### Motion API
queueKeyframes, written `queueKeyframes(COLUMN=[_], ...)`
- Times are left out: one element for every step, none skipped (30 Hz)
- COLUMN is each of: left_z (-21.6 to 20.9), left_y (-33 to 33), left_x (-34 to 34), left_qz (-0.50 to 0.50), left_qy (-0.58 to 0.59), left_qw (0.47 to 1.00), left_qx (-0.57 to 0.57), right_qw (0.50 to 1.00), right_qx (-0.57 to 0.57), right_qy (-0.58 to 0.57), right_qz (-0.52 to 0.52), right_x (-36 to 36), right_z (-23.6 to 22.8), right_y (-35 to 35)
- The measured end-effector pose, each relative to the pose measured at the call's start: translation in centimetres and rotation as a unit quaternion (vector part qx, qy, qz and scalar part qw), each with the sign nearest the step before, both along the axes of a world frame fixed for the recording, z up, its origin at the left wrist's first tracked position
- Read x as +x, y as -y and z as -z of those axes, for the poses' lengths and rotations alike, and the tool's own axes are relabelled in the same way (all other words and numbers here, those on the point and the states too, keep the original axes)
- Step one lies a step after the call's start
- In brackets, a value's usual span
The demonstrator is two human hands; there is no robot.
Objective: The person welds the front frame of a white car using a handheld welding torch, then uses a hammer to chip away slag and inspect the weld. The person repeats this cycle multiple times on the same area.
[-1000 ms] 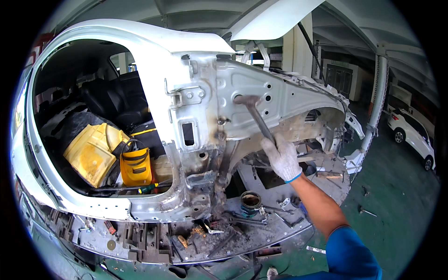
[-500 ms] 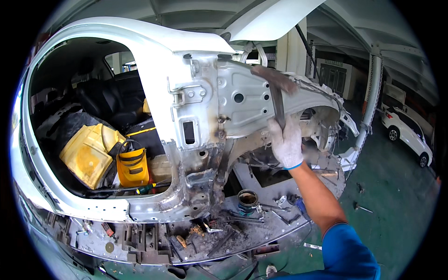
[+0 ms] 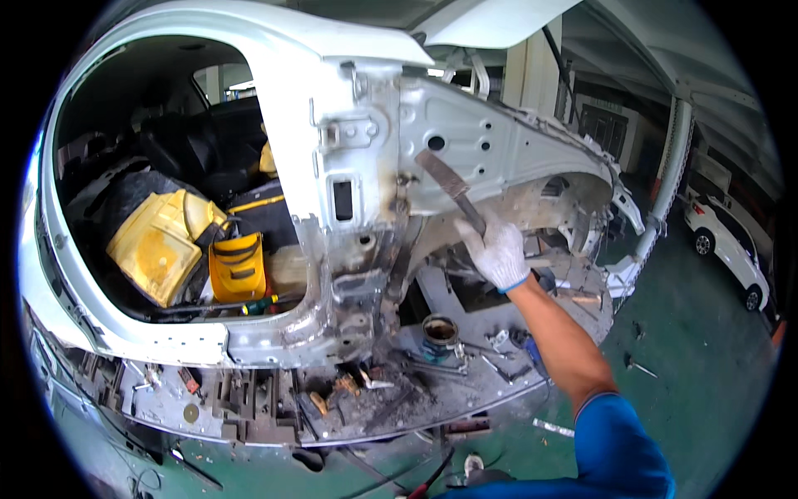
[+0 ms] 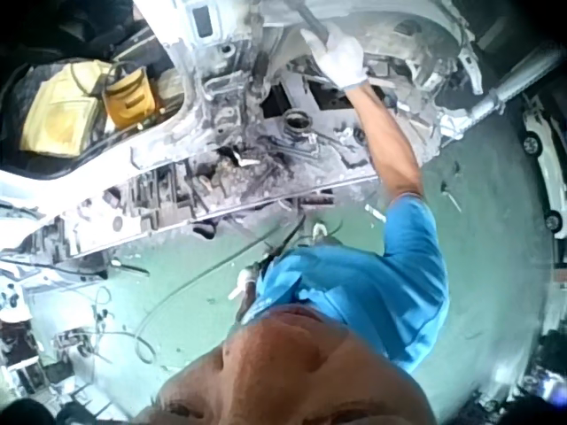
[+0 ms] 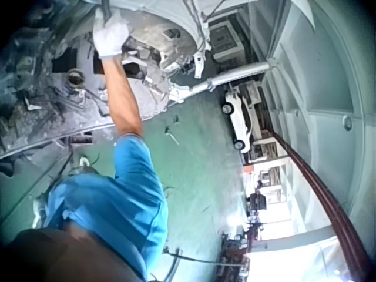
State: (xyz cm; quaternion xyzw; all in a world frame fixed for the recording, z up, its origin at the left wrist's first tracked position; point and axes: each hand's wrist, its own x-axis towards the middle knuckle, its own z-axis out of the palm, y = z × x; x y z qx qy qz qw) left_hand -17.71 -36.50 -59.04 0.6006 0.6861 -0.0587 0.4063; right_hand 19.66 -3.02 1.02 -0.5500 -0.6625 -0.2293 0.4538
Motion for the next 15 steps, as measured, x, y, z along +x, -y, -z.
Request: queueKeyframes(left_z=[1.3,1.0,1.8,2.8,3.5,4.2,4.1,3.9,3.3,1.1,-1.7,-2.4,-2.6,-2.3,-1.9], left_y=[1.0,1.5,1.9,2.0,1.9,1.8,2.8,3.8,3.6,3.0,2.4,2.4,2.4,2.7,2.9], left_x=[-0.2,0.3,0.6,0.3,-0.2,0.0,-0.4,-0.7,-0.2,0.5,0.8,1.0,1.1,1.1,1.7], left_qz=[0.062,0.088,0.102,0.117,0.115,0.117,0.12,0.125,0.132,0.143,0.105,0.09,0.066,0.043,0.004], left_qy=[0.034,0.022,-0.006,-0.035,-0.03,-0.018,-0.008,-0.028,-0.045,-0.064,-0.028,-0.027,-0.028,-0.028,-0.038], left_qw=[0.996,0.993,0.992,0.991,0.992,0.992,0.992,0.992,0.99,0.986,0.992,0.993,0.995,0.996,0.998], left_qx=[0.061,0.079,0.067,0.055,0.051,0.048,0.041,0.009,-0.019,-0.049,-0.063,-0.067,-0.069,-0.073,-0.056], right_qw=[0.997,0.993,0.993,0.993,0.99,0.99,0.987,0.982,0.983,0.97,0.956,0.932,0.907,0.857,0.872], right_qx=[-0.057,-0.062,-0.049,-0.035,-0.07,-0.105,-0.145,-0.184,-0.173,-0.237,-0.275,-0.354,-0.416,-0.513,-0.485], right_qy=[-0.014,0.035,0.057,0.078,0.088,0.073,0.056,0.039,0.031,0.006,-0.018,-0.015,0.009,0.018,-0.001], right_qz=[0.044,0.09,0.088,0.086,0.091,0.065,0.039,0.011,-0.047,-0.06,-0.098,-0.073,-0.058,-0.044,-0.065], right_x=[0.3,1.8,2.3,2.4,1.7,1.6,1.4,1.4,2.1,3.5,4.6,5.9,6.1,6.5,7.5], right_z=[0.2,0.5,0.7,1.3,1.5,1.8,3.1,4.7,7.3,10.9,14.4,18.6,21.5,25.1,29.9], right_y=[-0.5,-1.3,-1.9,-2.1,-1.8,-1.2,-0.5,0.3,1.1,1.4,2.6,3.5,4.3,4.9,6.3])
